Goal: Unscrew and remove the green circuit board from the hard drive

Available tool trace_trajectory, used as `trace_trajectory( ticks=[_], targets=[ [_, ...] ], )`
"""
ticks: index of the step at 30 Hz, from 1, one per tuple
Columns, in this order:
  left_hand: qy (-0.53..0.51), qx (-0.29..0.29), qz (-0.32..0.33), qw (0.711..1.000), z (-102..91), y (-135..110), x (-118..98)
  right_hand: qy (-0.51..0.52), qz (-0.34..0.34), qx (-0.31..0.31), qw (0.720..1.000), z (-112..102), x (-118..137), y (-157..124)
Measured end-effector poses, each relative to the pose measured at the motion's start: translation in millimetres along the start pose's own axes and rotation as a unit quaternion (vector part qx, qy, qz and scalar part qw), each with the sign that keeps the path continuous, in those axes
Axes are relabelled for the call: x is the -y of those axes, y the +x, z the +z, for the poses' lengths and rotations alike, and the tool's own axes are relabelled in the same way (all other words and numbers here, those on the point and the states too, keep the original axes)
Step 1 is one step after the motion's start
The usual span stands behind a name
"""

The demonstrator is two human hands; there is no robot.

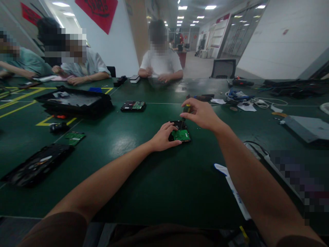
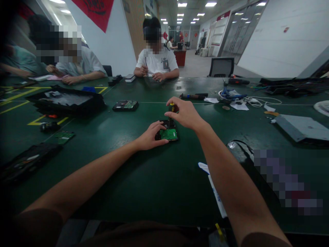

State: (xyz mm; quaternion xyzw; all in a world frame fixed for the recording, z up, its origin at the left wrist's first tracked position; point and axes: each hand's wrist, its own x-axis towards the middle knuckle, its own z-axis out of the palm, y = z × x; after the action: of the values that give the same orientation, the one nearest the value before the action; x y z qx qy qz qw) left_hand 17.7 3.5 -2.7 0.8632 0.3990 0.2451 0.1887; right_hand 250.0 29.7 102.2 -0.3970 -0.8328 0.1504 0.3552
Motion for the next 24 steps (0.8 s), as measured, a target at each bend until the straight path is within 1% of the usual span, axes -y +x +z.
trace_trajectory(
  ticks=[5, 11, 17, 22, 24],
  targets=[
    [-0.003, -0.001, -0.002, 1.000, 0.0, 0, 0, -0.063, -0.018, -0.003, 0.998, -2, 5, 1],
    [0.006, -0.002, -0.001, 1.000, 1.8, 1, 2, -0.070, -0.007, 0.007, 0.998, -2, 8, 0],
    [0.006, -0.016, 0.012, 1.000, 4.6, 1, 4, -0.007, 0.007, 0.023, 1.000, -2, 12, -1],
    [0.005, -0.012, 0.007, 1.000, 4.2, 1, 5, 0.091, 0.043, 0.044, 0.994, -1, 13, 1],
    [0.005, -0.010, 0.003, 1.000, 4.0, 1, 5, 0.116, 0.048, 0.049, 0.991, -1, 13, 1]
  ],
)
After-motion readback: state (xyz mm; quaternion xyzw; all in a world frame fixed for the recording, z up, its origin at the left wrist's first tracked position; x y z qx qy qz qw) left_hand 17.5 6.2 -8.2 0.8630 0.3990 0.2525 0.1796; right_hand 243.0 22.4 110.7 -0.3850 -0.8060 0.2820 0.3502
